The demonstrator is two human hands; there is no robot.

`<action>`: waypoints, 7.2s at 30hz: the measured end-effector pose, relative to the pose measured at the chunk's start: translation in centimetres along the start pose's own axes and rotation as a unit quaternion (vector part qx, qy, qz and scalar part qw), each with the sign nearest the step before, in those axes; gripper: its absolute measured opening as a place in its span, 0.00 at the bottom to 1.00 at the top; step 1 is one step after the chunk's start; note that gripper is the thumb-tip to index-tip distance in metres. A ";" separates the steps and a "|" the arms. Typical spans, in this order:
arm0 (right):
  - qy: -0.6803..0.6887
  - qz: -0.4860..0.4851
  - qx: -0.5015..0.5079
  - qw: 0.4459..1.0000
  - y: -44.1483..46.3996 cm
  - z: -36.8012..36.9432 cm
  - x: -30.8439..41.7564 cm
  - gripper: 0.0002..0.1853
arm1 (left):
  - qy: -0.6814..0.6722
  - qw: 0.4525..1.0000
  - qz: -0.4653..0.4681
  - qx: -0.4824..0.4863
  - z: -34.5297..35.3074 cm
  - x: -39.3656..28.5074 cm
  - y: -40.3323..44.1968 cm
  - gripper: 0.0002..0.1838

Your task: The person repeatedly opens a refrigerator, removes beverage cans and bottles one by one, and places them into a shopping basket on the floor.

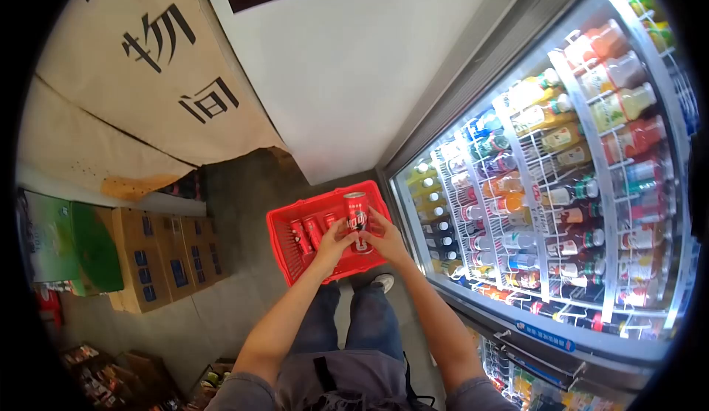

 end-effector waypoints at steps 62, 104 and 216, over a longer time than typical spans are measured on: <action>0.313 0.122 -0.171 0.926 -3.7 -2.2 -2.8 0.24 | 0.047 0.998 -0.044 0.015 0.2 1.4 0.1 0.18; 0.162 -0.048 -0.690 0.703 -50.5 -37.4 9.4 0.27 | 0.095 0.853 0.060 0.509 32.2 -5.7 -41.1 0.16; 0.138 -0.230 -0.789 0.553 -78.1 -13.1 27.8 0.16 | 0.176 0.565 -0.106 0.799 23.1 -3.2 -69.8 0.30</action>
Point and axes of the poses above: each hand's wrist, its own y-axis towards the middle knuckle, its own z-axis out of the palm, x = y × z, the point moved 5 cm from there along y, towards the middle knuckle, and after that the axes turned 11 degrees about -x, right-handed, at the moved point
